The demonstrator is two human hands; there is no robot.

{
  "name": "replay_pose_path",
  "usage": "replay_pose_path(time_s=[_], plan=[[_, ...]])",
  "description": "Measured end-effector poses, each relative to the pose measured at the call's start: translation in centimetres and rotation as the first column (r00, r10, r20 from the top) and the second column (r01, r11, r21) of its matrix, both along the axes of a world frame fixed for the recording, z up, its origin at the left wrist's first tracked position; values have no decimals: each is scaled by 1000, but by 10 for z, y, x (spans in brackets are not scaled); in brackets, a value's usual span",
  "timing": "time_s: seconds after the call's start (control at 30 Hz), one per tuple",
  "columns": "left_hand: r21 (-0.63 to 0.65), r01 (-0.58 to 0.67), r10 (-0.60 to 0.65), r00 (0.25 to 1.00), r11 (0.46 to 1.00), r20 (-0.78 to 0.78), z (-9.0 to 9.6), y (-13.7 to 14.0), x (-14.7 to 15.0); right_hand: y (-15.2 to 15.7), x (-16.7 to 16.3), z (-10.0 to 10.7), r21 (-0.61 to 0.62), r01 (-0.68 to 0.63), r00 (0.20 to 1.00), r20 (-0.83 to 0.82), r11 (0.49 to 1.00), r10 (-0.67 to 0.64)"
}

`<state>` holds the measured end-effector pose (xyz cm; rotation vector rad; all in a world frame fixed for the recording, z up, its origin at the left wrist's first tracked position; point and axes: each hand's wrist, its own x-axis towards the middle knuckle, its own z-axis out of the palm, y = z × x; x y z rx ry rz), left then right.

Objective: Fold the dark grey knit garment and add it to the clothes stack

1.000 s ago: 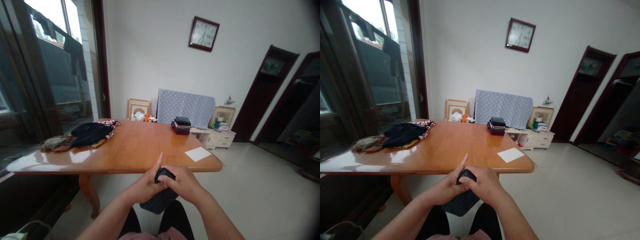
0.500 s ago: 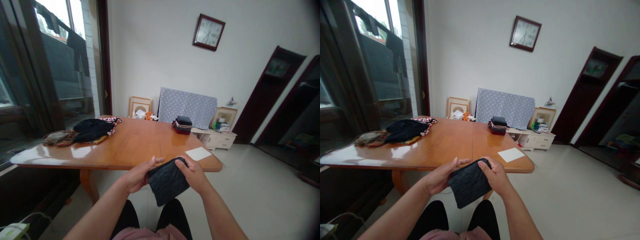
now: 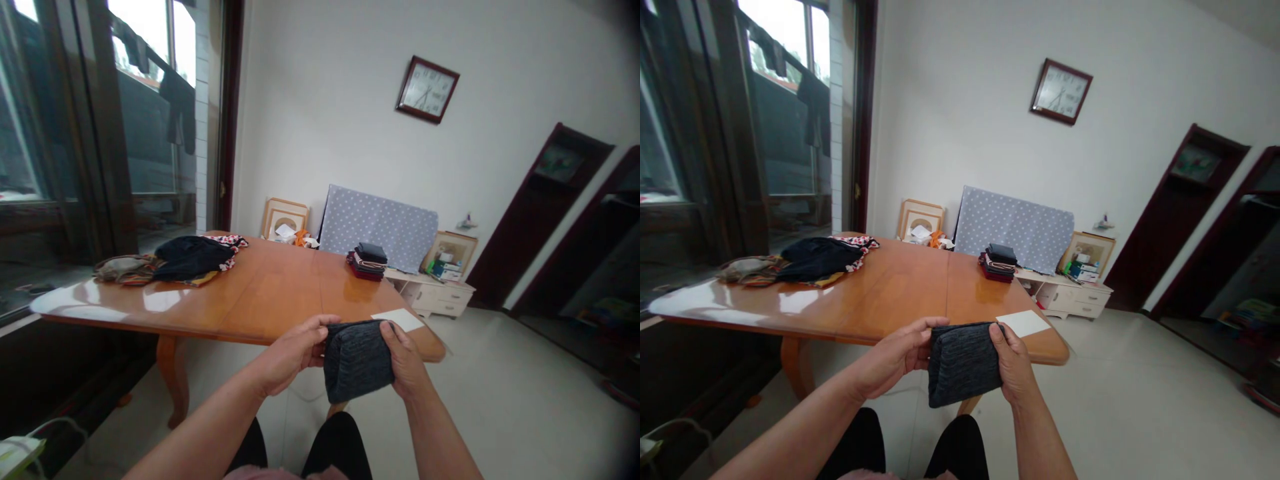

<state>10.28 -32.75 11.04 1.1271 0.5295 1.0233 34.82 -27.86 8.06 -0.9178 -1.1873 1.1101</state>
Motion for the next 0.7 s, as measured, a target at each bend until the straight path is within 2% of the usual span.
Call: replay_pose_path(time_s=[0.17,0.27,0.4,0.53,0.6,0.7], plan=[[139,-139,131,989,980,66,-3,-3,5,2,-3,3,15,37,999,-40,999,-36],[205,-182,171,983,962,69,-6,-3,10,3,-3,2,36,46,998,-33,998,-45],[271,-151,167,985,951,-38,-14,0,15,4,-4,2,49,61,998,-10,997,-60],[370,-241,319,934,897,-163,-15,1,17,3,-9,4,64,117,993,17,991,-118],[364,-225,303,937,904,-173,-12,-1,17,1,-13,6,73,140,990,24,987,-142],[307,-128,178,974,943,-139,-7,-3,17,-1,-17,9,74,155,987,32,985,-157]])
